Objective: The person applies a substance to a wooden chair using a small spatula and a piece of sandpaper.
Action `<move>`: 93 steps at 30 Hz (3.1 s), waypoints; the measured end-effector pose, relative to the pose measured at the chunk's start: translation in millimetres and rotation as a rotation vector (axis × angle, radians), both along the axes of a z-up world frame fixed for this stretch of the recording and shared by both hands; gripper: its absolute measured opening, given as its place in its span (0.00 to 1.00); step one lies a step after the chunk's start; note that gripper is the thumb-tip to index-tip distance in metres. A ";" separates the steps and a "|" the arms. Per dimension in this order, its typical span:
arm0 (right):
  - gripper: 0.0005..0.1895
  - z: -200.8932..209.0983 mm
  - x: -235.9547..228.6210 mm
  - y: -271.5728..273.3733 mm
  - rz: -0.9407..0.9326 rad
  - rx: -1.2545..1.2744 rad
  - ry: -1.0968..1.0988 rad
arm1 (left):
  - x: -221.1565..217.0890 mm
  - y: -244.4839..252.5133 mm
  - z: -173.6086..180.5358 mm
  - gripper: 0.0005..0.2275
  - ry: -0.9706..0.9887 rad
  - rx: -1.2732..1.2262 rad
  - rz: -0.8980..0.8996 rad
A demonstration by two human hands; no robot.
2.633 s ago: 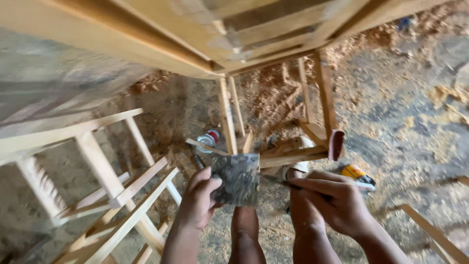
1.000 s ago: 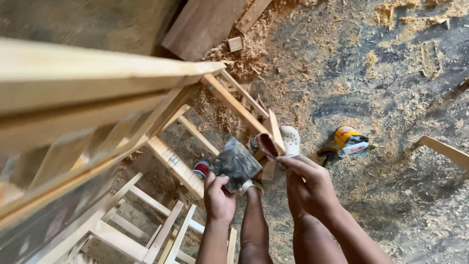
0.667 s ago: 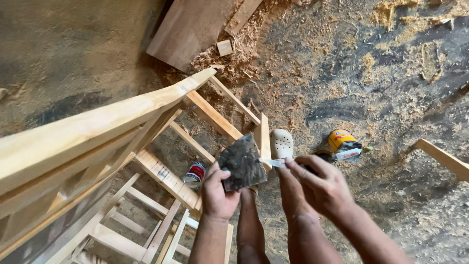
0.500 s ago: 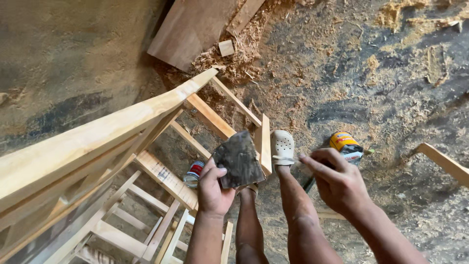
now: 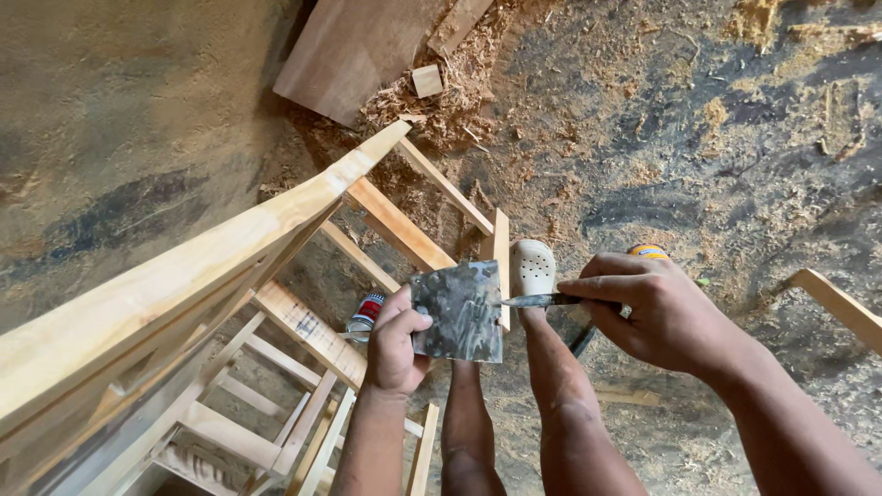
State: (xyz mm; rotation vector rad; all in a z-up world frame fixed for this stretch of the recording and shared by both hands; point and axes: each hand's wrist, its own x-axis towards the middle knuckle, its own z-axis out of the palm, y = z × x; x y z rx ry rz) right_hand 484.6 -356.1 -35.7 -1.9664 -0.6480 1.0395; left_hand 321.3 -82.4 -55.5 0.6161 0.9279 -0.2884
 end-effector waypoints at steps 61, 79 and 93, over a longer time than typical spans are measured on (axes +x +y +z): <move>0.10 -111.7 -50.5 88.5 0.902 -0.500 -0.265 | 49.2 -25.8 -160.1 0.20 -0.449 1.699 -0.721; 0.10 -93.0 -29.5 121.9 0.870 -0.508 0.185 | 48.7 -29.2 -169.6 0.20 -0.458 1.686 -0.728; 0.23 -74.4 -39.2 104.6 0.493 -0.290 0.148 | 47.1 -29.9 -174.2 0.20 -0.469 1.671 -0.725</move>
